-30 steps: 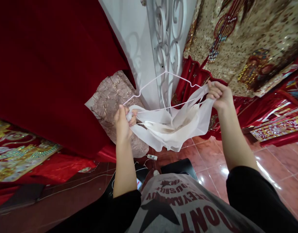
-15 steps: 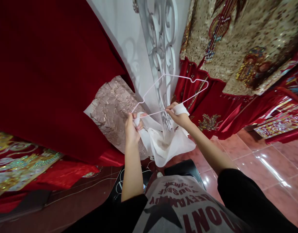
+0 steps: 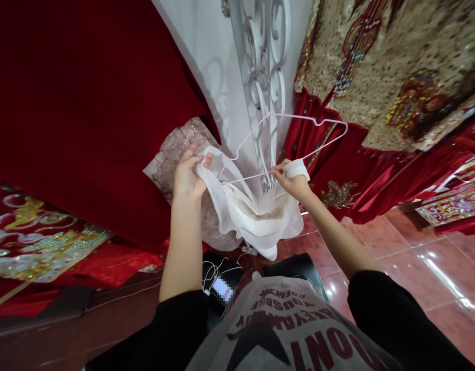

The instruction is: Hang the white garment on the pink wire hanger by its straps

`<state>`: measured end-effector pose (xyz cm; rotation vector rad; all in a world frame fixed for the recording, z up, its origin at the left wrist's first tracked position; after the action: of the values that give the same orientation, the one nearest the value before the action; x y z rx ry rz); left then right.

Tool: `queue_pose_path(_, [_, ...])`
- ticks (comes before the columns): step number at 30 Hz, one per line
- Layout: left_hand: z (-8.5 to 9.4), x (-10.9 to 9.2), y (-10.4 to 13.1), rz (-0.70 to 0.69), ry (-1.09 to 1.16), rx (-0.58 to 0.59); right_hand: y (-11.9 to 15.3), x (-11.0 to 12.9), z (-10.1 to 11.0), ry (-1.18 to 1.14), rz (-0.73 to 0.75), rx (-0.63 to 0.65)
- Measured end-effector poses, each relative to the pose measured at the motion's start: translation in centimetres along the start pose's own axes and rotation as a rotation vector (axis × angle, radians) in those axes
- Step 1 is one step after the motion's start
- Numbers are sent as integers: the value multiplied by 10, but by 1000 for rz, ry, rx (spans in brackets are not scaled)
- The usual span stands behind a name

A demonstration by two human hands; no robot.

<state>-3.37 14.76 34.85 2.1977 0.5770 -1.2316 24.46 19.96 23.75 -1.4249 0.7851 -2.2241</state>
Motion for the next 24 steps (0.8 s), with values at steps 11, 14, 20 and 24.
queue_pose_path(11, [-43,22,25,-784,-1169,380,13,17,-12,-136,-71,-14])
queue_pose_path(14, [-42,15,23,-955,-1350,350,7,23,5,-282,-147,39])
queue_pose_path(20, [-43,7,16,-1024,-1531,301,6,19,83,-561,-833,427])
queue_pose_path(24, [-44,3,13,-1030,-1585,307,-18,5,144,-375,-1026,553])
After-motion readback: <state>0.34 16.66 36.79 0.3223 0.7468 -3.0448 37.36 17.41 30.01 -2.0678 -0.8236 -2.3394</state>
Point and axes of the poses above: each hand's wrist, its own y-axis away from the middle knuckle, its own z-axis out of the back of the hand, x = y × z, the point moved 1 cm from there along -y, towards the middle knuckle, and after that the axes turned 14 degrees about -x, right-handed, at the moved point
